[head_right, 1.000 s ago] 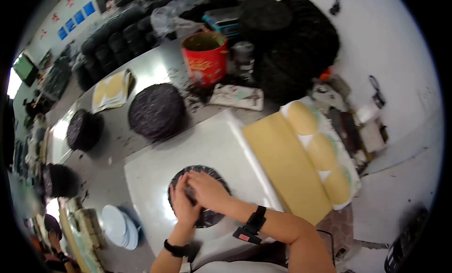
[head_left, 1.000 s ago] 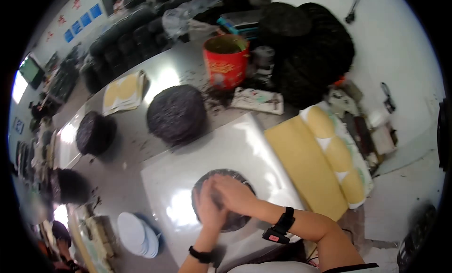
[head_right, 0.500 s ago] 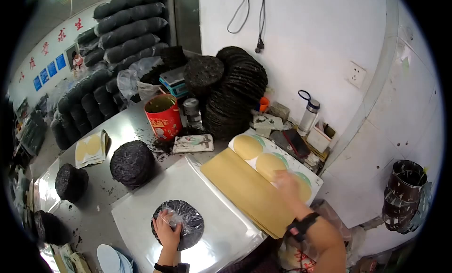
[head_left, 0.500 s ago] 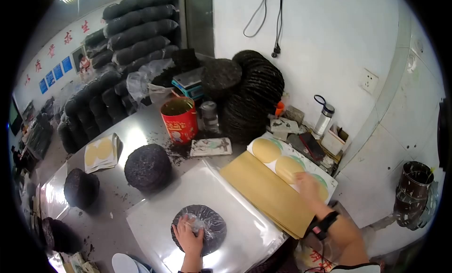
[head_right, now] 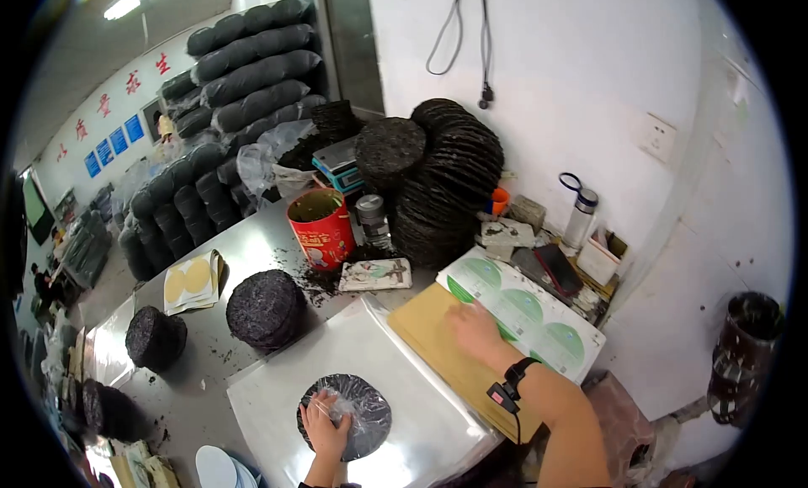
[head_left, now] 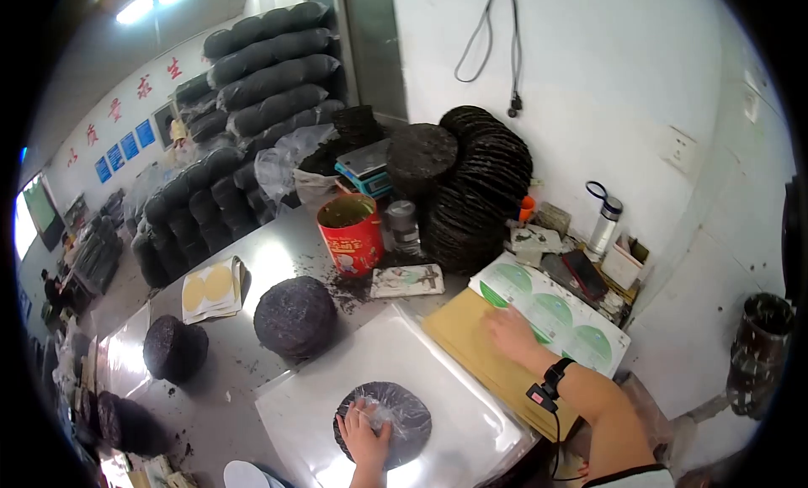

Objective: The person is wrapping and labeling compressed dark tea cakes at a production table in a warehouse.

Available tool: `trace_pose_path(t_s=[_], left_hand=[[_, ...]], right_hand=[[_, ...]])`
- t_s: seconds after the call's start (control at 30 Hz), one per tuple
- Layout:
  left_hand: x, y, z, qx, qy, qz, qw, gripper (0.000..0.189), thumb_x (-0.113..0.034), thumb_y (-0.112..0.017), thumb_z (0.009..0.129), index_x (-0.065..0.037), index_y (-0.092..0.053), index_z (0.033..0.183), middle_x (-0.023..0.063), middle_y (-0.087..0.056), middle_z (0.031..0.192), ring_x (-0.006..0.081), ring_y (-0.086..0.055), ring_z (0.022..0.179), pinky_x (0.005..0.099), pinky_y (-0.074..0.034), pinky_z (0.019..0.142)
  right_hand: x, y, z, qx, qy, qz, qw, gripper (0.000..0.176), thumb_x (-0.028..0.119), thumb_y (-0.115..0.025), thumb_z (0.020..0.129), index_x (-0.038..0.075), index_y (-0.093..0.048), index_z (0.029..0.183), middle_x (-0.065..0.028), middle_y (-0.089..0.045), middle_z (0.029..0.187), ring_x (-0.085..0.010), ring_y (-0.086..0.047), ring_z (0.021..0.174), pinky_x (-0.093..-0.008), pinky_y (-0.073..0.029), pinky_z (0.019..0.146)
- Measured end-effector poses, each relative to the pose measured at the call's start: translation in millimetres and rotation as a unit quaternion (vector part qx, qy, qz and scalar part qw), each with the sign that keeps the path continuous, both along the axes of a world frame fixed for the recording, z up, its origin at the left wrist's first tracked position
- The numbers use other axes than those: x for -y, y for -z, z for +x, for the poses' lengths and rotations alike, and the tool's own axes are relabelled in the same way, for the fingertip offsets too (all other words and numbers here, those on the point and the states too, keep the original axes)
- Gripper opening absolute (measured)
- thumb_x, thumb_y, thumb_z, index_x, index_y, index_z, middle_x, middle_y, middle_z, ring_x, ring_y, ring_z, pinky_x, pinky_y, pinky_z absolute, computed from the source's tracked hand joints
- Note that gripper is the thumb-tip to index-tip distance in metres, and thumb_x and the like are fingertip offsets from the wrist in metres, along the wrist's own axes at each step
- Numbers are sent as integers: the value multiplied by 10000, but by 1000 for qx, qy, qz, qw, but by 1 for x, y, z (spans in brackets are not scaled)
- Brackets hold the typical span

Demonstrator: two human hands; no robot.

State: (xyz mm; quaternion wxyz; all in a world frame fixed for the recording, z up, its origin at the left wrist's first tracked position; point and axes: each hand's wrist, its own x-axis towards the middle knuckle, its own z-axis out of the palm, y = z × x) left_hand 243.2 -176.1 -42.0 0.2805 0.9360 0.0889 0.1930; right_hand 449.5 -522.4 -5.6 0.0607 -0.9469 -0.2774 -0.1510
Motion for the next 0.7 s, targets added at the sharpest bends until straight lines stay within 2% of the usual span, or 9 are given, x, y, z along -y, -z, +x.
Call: trace_pose_path(t_s=[0.1,0.2,0.23,0.3,0.4,0.47,0.5,0.6,0.7], left_hand=[[1,-1,-5,-7,-6,-3,1000,499,-238,-767,722,-136,-643,1194,85,-573,1391,300,-437,1389,529,-159,1221],[2,-3,-2,-25,-14,-8,1000,501,-231,-771,710,-139,-644,1186,82,-581,1378,291,-442,1386,526,-162,1224],[3,-5,-2,-18,-13,-5,1000,516,-216,-781,688,-137,-643,1179,78,-581,1380,284,-447,1382,525,-164,1226],[1,-6,-8,-33,-16,-1,999,525,-205,-785,674,-140,-645,1176,75,-582,1379,286,-451,1380,529,-164,1225],[6,-8,0,-27,-14,-15,999,524,-167,-776,672,-101,-651,1177,113,-581,1372,336,-457,1370,543,-174,1208],[4,-7,-2,-25,-15,-7,1000,523,-165,-776,671,-98,-651,1175,114,-579,1375,335,-457,1371,539,-174,1209],[2,-2,-2,-21,-16,-3,1000,526,-163,-776,672,-97,-651,1179,115,-577,1377,333,-458,1370,537,-173,1210],[4,-11,-2,-17,-2,-7,1000,537,-173,-778,671,-92,-650,1187,116,-574,1380,331,-458,1370,537,-173,1210],[4,-5,-3,-31,-16,-1,999,549,-186,-781,667,-93,-647,1192,114,-574,1381,332,-459,1369,542,-176,1208]], right_hand=[[-6,4,41,92,95,55,990,346,140,-620,886,57,-581,1219,-137,-611,1330,-308,-564,1253,-442,-367,1138],[-2,32,74,88,150,82,981,238,115,-643,873,63,-574,1095,-138,-611,1336,-308,-537,1294,-439,-371,1132],[-5,33,73,11,189,190,963,234,102,-648,869,64,-561,1082,-142,-594,1358,-313,-520,1311,-440,-366,1135],[-10,24,70,-139,257,388,874,233,77,-657,859,67,-534,1057,-149,-559,1403,-322,-487,1346,-442,-357,1142],[-2,27,74,-43,250,477,842,245,52,-675,838,67,-530,1035,-166,-542,1408,-351,-459,1361,-443,-399,1097],[-1,23,66,17,190,262,946,255,56,-679,839,60,-528,1043,-173,-552,1392,-357,-462,1357,-442,-431,1056],[-1,20,64,46,153,148,976,260,58,-681,839,57,-527,1048,-176,-557,1384,-360,-464,1355,-442,-448,1035],[-3,32,69,90,170,139,971,254,63,-687,839,52,-530,1038,-186,-563,1371,-376,-497,1303,-451,-479,969],[-8,39,70,-2,242,280,929,227,62,-678,846,53,-543,1028,-184,-566,1364,-389,-525,1238,-465,-478,952]])
